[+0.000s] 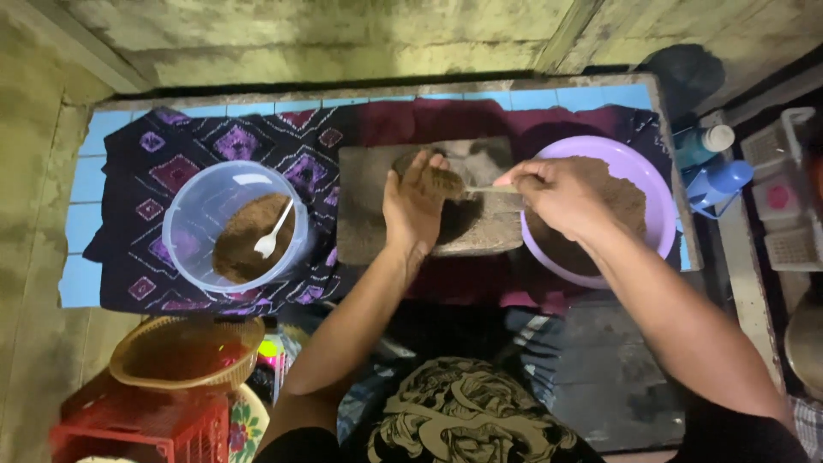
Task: The person is using a spoon to scrape a brown block of material on a stone mortar and transfer the powder between different containers.
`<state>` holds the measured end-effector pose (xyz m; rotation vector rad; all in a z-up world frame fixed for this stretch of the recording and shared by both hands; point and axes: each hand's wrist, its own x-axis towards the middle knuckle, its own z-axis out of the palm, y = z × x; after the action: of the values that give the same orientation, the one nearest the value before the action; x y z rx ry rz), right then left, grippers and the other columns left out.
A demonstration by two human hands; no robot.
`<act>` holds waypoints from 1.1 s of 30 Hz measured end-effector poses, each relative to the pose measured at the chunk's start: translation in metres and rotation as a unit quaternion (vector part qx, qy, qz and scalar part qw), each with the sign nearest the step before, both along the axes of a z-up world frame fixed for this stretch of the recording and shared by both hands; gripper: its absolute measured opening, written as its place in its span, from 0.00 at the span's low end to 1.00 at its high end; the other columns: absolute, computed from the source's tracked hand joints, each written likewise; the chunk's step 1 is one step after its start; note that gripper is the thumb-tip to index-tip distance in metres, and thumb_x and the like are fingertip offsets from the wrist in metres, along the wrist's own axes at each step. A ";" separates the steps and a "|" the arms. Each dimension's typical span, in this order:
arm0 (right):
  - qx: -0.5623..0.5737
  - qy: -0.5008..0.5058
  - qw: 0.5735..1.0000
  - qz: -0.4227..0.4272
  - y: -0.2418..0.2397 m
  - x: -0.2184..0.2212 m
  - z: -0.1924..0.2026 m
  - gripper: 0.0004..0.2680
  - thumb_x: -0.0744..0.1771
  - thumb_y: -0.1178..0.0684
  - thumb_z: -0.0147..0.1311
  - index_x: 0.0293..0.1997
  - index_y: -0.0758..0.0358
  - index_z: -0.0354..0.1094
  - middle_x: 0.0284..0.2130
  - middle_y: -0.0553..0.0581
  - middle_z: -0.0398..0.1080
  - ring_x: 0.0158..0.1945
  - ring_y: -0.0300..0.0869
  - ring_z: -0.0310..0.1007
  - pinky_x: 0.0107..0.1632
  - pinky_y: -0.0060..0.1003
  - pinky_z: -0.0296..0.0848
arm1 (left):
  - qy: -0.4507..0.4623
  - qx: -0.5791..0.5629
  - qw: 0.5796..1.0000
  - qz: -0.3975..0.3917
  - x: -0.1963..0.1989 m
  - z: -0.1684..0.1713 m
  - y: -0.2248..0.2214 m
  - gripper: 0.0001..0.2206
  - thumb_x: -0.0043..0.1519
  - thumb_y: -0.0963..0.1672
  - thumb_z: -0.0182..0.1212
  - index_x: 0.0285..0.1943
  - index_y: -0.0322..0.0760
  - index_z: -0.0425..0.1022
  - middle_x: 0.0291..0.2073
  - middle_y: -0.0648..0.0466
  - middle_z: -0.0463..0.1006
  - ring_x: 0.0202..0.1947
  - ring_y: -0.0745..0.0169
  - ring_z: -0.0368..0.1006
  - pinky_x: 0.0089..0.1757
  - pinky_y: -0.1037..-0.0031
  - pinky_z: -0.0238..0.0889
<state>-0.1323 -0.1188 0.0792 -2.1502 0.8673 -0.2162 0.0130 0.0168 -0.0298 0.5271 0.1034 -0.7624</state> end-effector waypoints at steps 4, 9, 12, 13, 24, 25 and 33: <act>0.022 -0.005 1.000 -0.006 0.002 -0.003 0.003 0.07 0.65 0.53 0.54 0.36 0.49 0.81 0.13 0.55 0.69 0.20 0.40 0.68 0.26 0.31 0.64 | 0.035 -0.029 0.999 0.000 -0.001 -0.021 -0.009 0.31 0.75 0.54 0.28 0.77 0.27 0.55 0.70 0.32 0.61 0.73 0.37 0.56 0.71 0.52 0.44; 0.117 -0.030 0.992 -0.027 0.007 -0.005 0.021 0.09 0.66 0.56 0.50 0.41 0.57 0.81 0.17 0.55 0.67 0.22 0.37 0.63 0.26 0.29 0.62 | 0.088 -0.018 0.996 0.004 -0.006 -0.014 -0.016 0.31 0.74 0.55 0.27 0.75 0.27 0.58 0.65 0.35 0.68 0.67 0.41 0.65 0.69 0.54 0.52; 0.136 -0.041 0.989 -0.033 -0.002 -0.006 0.017 0.09 0.66 0.56 0.50 0.41 0.59 0.80 0.16 0.53 0.63 0.21 0.34 0.60 0.25 0.27 0.59 | 0.093 -0.020 0.995 -0.007 -0.007 -0.017 -0.024 0.31 0.75 0.54 0.27 0.75 0.26 0.59 0.61 0.34 0.72 0.62 0.42 0.70 0.64 0.55 0.60; 0.136 -0.059 0.989 -0.025 -0.014 -0.005 0.002 0.09 0.66 0.56 0.49 0.40 0.58 0.80 0.16 0.53 0.63 0.21 0.34 0.60 0.25 0.27 0.58 | 0.090 -0.012 0.996 -0.012 -0.008 -0.016 -0.028 0.32 0.74 0.55 0.25 0.75 0.27 0.59 0.61 0.36 0.73 0.62 0.44 0.70 0.64 0.57 0.61; 0.063 -0.080 0.990 -0.096 -0.063 -0.070 -0.033 0.09 0.65 0.58 0.51 0.37 0.54 0.81 0.23 0.61 0.72 0.30 0.43 0.69 0.35 0.35 0.69 | 0.121 -0.098 0.981 -0.117 -0.050 -0.040 -0.090 0.30 0.71 0.58 0.40 0.67 0.34 0.72 0.58 0.41 0.77 0.65 0.46 0.69 0.67 0.58 0.58; 0.048 -0.098 0.990 -0.090 -0.072 -0.076 -0.036 0.10 0.65 0.58 0.49 0.39 0.54 0.81 0.25 0.61 0.72 0.31 0.43 0.68 0.35 0.35 0.68 | 0.108 -0.086 0.983 -0.120 -0.058 -0.040 -0.097 0.31 0.72 0.58 0.36 0.69 0.35 0.70 0.60 0.42 0.75 0.66 0.46 0.66 0.68 0.58 0.54; 0.020 -0.080 0.984 -0.155 -0.074 -0.147 -0.027 0.12 0.67 0.60 0.45 0.44 0.54 0.80 0.21 0.58 0.70 0.27 0.42 0.64 0.33 0.35 0.64 | 0.014 0.030 0.986 -0.162 -0.101 -0.058 -0.138 0.31 0.73 0.58 0.26 0.79 0.42 0.57 0.78 0.40 0.51 0.79 0.39 0.41 0.73 0.55 0.35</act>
<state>-0.2790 -0.1931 0.0519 -1.9219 1.0983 -0.5178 -0.0877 -0.1208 -0.0879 0.5978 0.0662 -1.0878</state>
